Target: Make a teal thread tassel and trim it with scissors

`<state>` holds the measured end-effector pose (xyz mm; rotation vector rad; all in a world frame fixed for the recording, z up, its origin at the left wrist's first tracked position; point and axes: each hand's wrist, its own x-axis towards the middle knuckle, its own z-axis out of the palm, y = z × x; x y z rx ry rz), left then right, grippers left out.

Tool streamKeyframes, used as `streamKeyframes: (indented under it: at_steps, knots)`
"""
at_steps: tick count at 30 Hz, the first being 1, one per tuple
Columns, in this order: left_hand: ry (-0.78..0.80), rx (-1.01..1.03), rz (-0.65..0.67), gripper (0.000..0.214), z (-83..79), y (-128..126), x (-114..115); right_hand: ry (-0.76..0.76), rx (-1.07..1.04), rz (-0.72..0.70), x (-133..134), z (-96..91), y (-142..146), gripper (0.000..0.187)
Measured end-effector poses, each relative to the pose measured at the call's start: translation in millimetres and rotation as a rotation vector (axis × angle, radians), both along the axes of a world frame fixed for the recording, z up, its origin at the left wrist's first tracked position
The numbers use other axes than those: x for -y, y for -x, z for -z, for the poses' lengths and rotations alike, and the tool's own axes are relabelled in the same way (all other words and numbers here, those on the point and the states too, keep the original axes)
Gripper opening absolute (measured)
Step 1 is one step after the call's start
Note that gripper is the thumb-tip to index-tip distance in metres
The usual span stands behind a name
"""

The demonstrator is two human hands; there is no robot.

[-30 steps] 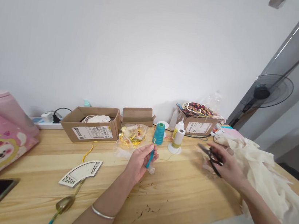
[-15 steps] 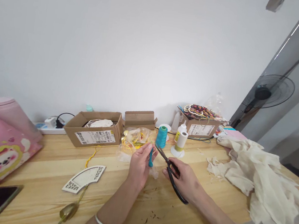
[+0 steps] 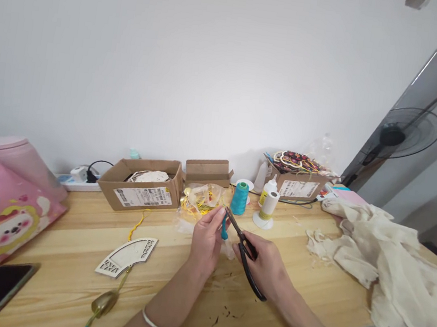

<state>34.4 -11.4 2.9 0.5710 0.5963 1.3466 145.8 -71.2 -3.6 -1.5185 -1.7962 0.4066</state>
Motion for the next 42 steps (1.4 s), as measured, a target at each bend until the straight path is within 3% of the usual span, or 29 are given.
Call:
streamKeyframes:
  at_steps: [11,42]
  knots:
    - [0.083,0.045,0.132,0.016,2.3,1,5,-0.084,0.132,0.119,-13,-2.0,11,0.013]
    - [0.063,0.085,0.117,0.012,0.6,0,6,-0.139,0.209,0.153,-14,9.9,6,0.015]
